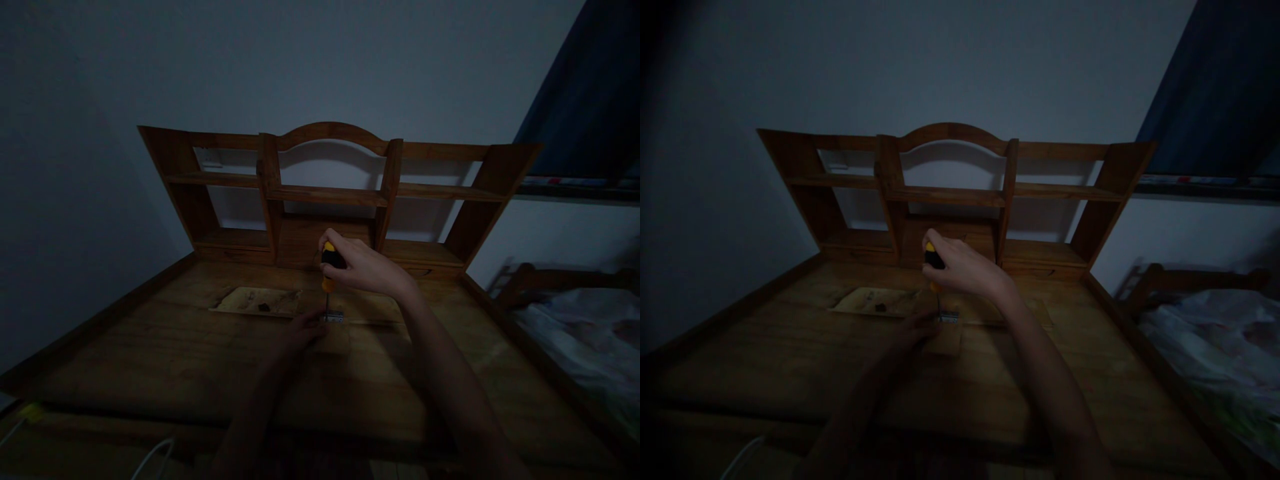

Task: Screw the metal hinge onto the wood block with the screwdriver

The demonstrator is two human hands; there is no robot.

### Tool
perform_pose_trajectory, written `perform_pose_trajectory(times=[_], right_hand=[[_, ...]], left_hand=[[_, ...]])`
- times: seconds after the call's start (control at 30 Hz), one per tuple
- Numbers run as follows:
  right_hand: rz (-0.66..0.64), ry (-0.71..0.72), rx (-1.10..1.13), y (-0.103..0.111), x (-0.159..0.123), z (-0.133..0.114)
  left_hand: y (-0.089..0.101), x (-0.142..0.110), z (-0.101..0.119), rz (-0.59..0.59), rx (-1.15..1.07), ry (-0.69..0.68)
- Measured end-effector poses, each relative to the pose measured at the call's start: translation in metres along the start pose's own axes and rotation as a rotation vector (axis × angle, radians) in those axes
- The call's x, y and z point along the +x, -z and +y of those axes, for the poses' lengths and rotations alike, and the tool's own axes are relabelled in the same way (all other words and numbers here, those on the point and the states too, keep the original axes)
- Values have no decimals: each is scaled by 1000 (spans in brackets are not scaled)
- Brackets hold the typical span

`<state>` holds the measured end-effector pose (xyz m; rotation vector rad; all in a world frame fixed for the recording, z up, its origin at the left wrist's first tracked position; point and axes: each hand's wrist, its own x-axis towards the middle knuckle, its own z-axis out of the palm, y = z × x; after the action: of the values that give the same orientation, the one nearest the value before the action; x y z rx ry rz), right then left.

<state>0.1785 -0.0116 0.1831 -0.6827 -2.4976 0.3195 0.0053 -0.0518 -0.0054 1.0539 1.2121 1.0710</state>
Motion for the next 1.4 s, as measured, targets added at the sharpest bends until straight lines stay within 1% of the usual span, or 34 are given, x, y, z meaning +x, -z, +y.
perform_pose_trajectory(times=[0.2,0.4,0.5,0.57,0.63,0.73,0.83,0.97,1.03,1.17,1.23,1.4], right_hand=[[27,-18,-54,-3,0,-1],[84,-56,-163,-9,2,-1],[63,-84,-135,-7,1,-1],[41,-80,-120,-6,0,-1],[35,-66,-140,-5,-1,-1],[78,-88,-265,-6,-1,-2],[116,-133,-388,-7,0,-1],[39,-46,-296,-4,-1,0],[46,-29,-295,-3,-1,0],[125,-112,-462,-5,0,-2],[134,-144,-500,-4,1,-3],[75,-109,-364,1,-2,-2]], left_hand=[[2,7,-8,-49,-47,4],[1,5,-4,-7,24,-17],[1,3,-3,-30,10,-7],[0,2,-3,-57,2,1],[0,2,-2,-52,7,-11],[0,1,0,-7,37,-20],[-1,1,0,7,59,4],[-1,3,-4,3,7,-7],[-1,5,-6,12,0,-29],[-2,5,-8,31,-8,-55],[-3,4,-7,22,-12,-56],[-4,3,-7,39,-20,-91]])
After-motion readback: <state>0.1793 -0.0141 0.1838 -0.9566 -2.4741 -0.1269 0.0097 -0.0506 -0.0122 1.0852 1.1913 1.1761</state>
